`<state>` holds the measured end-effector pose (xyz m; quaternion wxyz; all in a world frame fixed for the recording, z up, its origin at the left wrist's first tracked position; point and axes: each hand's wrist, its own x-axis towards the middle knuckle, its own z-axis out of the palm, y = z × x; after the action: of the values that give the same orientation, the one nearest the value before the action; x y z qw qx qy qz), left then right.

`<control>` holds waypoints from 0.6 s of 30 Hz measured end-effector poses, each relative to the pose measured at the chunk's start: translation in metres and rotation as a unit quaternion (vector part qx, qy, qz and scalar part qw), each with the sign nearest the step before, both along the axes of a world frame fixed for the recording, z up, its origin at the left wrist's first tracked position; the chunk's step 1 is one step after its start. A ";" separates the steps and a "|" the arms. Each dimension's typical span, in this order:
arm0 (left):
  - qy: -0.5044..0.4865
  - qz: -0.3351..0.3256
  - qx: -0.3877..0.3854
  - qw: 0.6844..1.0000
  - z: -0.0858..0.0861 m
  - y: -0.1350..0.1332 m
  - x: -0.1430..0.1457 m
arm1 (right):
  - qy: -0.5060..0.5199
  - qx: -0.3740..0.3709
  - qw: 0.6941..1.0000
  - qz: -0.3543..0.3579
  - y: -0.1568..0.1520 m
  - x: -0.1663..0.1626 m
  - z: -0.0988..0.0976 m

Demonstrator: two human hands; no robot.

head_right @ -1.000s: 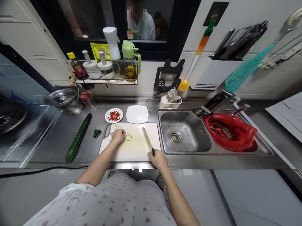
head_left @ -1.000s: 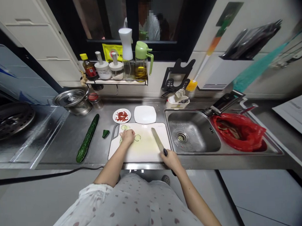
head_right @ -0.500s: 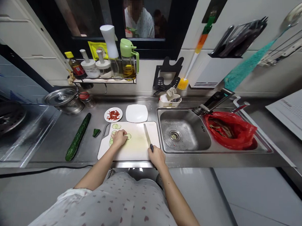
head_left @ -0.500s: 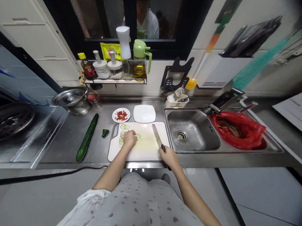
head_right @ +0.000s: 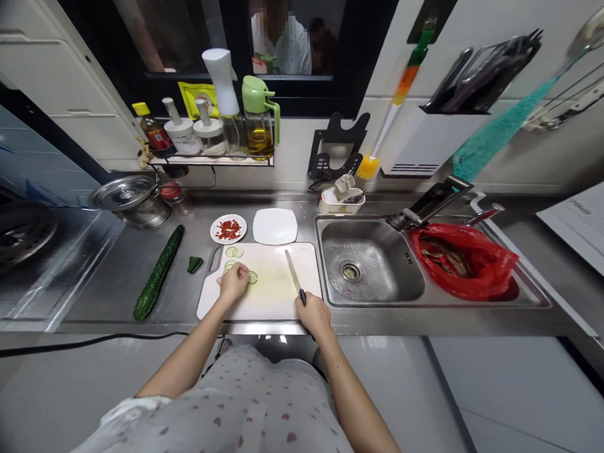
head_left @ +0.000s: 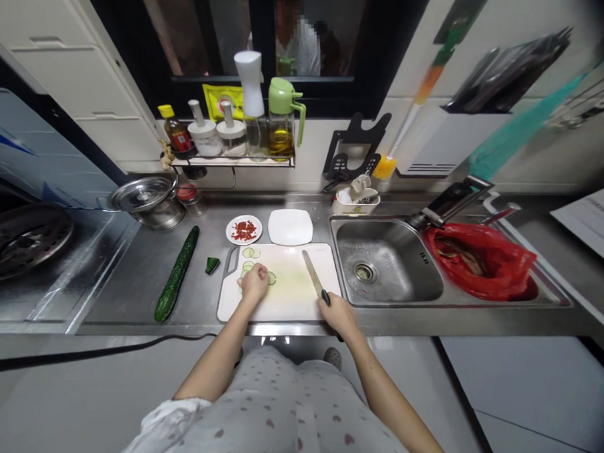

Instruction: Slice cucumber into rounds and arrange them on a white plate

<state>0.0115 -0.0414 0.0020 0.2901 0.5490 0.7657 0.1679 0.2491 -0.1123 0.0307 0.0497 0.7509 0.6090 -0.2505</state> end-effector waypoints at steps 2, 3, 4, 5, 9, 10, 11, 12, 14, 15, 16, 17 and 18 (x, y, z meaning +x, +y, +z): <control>0.000 0.010 0.005 1.000 0.000 -0.009 -0.008 | -0.001 0.001 1.000 0.001 0.000 0.000 -0.001; 0.001 0.014 0.006 1.000 0.000 -0.013 -0.013 | -0.001 0.002 1.000 0.001 0.000 0.000 -0.002; 0.003 0.017 0.006 1.000 0.000 -0.016 -0.018 | -0.001 0.003 1.000 0.001 0.000 0.000 -0.002; 0.007 0.021 0.004 1.000 0.000 -0.020 -0.023 | -0.001 0.004 1.000 0.001 0.000 0.000 -0.002; 0.021 0.032 -0.009 0.999 -0.001 -0.031 -0.043 | 0.002 0.003 1.000 -0.002 0.001 0.000 -0.002; 0.022 0.034 -0.011 0.999 -0.001 -0.033 -0.048 | 0.002 0.002 1.000 -0.001 0.001 0.001 -0.002; 0.024 0.036 -0.012 0.999 -0.001 -0.035 -0.052 | 0.003 0.001 1.000 -0.001 0.001 0.001 -0.002; 0.025 0.037 -0.012 0.999 -0.001 -0.037 -0.055 | 0.003 0.000 1.000 0.000 0.001 0.001 -0.002; 0.031 0.038 -0.010 0.999 -0.002 -0.040 -0.062 | 0.004 -0.002 1.000 -0.001 0.002 0.001 -0.003; 0.034 0.038 -0.009 0.999 -0.003 -0.041 -0.064 | 0.004 -0.002 1.000 -0.002 0.002 0.001 -0.003; 0.038 0.037 -0.009 0.999 -0.003 -0.042 -0.067 | 0.004 -0.001 1.000 -0.004 0.002 0.001 -0.004; 0.042 0.038 -0.008 0.998 -0.004 -0.043 -0.069 | 0.005 0.000 1.000 -0.006 0.002 0.000 -0.004; 0.047 0.039 -0.007 0.998 -0.005 -0.043 -0.070 | 0.006 0.001 1.000 -0.007 0.002 0.000 -0.005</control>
<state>-0.0587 -0.0849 -0.0031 0.2513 0.5236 0.8005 0.1477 0.2496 -0.1104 0.0262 0.0435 0.7541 0.6039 -0.2546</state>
